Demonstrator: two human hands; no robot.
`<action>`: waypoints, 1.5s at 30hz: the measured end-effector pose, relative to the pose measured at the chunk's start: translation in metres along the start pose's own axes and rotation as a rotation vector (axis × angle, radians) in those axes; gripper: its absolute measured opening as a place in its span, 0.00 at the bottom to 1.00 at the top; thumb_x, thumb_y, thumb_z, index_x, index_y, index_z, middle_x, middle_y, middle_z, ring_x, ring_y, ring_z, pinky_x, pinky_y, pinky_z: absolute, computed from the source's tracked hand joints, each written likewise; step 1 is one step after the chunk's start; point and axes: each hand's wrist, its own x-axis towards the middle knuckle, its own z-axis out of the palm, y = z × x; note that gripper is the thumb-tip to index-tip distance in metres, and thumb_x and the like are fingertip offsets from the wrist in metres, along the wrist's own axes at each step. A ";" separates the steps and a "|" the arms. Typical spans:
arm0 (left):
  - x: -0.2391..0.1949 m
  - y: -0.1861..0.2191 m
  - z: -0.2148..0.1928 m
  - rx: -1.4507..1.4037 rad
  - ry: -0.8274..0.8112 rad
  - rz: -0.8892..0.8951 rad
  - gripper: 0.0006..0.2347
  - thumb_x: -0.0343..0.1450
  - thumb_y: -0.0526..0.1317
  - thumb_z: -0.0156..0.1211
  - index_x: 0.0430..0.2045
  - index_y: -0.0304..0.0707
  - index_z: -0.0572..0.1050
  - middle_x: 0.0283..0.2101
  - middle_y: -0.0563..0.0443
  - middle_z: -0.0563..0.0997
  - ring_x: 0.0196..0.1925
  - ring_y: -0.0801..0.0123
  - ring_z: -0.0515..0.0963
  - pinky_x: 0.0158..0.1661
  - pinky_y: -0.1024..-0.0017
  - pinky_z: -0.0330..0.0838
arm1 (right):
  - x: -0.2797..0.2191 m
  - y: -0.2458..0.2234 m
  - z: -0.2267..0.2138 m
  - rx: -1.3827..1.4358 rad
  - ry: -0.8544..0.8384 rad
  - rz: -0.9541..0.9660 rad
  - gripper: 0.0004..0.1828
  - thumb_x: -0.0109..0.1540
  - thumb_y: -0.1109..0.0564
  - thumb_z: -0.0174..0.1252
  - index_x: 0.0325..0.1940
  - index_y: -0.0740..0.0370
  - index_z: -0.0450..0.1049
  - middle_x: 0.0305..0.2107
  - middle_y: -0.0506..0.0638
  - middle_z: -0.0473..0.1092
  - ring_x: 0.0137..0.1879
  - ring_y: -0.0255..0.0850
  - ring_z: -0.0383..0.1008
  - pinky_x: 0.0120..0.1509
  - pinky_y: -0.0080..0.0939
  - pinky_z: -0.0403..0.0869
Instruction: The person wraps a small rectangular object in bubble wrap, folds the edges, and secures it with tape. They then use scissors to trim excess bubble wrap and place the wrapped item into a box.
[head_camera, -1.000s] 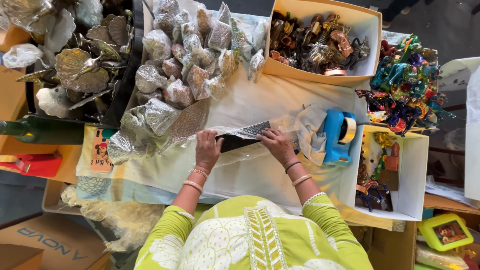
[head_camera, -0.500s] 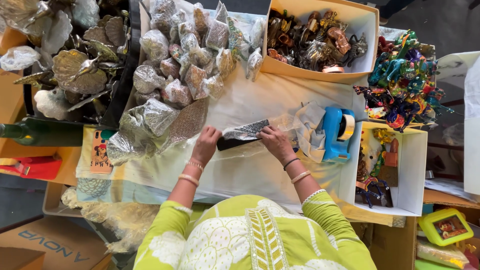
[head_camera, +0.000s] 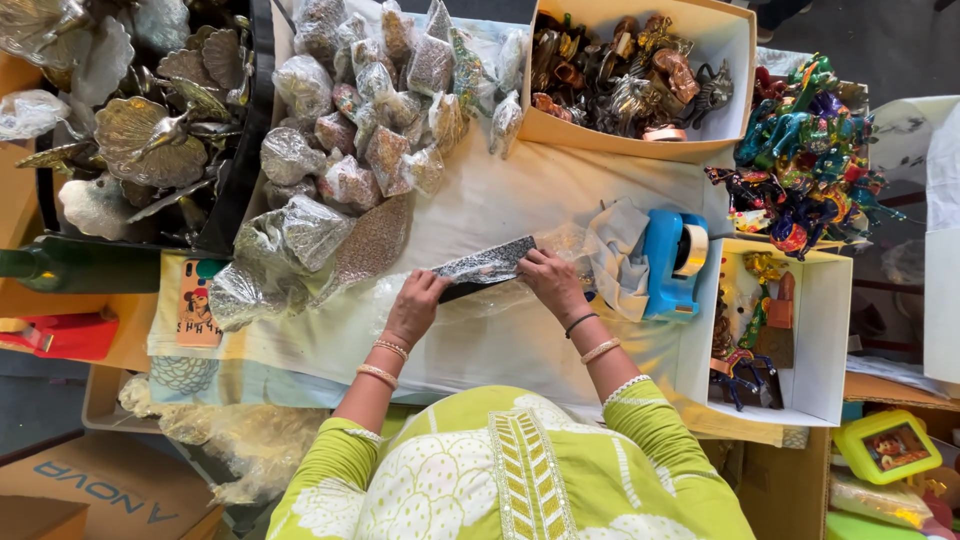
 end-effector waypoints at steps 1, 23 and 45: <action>0.004 0.011 -0.009 -0.001 -0.002 -0.001 0.14 0.66 0.26 0.53 0.44 0.35 0.76 0.42 0.42 0.77 0.50 0.51 0.75 0.57 0.62 0.71 | -0.001 0.001 0.001 0.001 -0.002 0.002 0.07 0.57 0.53 0.65 0.34 0.53 0.73 0.32 0.43 0.69 0.48 0.42 0.73 0.43 0.45 0.74; 0.003 0.026 0.032 0.173 0.106 0.214 0.05 0.65 0.39 0.62 0.28 0.40 0.74 0.49 0.41 0.77 0.58 0.41 0.73 0.58 0.46 0.65 | -0.009 0.012 0.002 -0.027 0.059 -0.236 0.03 0.62 0.58 0.57 0.39 0.57 0.71 0.43 0.51 0.70 0.56 0.50 0.73 0.55 0.47 0.75; 0.046 0.038 0.023 0.307 -0.087 0.183 0.10 0.71 0.45 0.59 0.30 0.36 0.72 0.45 0.44 0.76 0.55 0.52 0.74 0.57 0.55 0.67 | 0.032 0.006 0.012 0.100 -0.070 0.219 0.15 0.52 0.52 0.70 0.30 0.55 0.69 0.30 0.46 0.73 0.43 0.46 0.75 0.42 0.50 0.73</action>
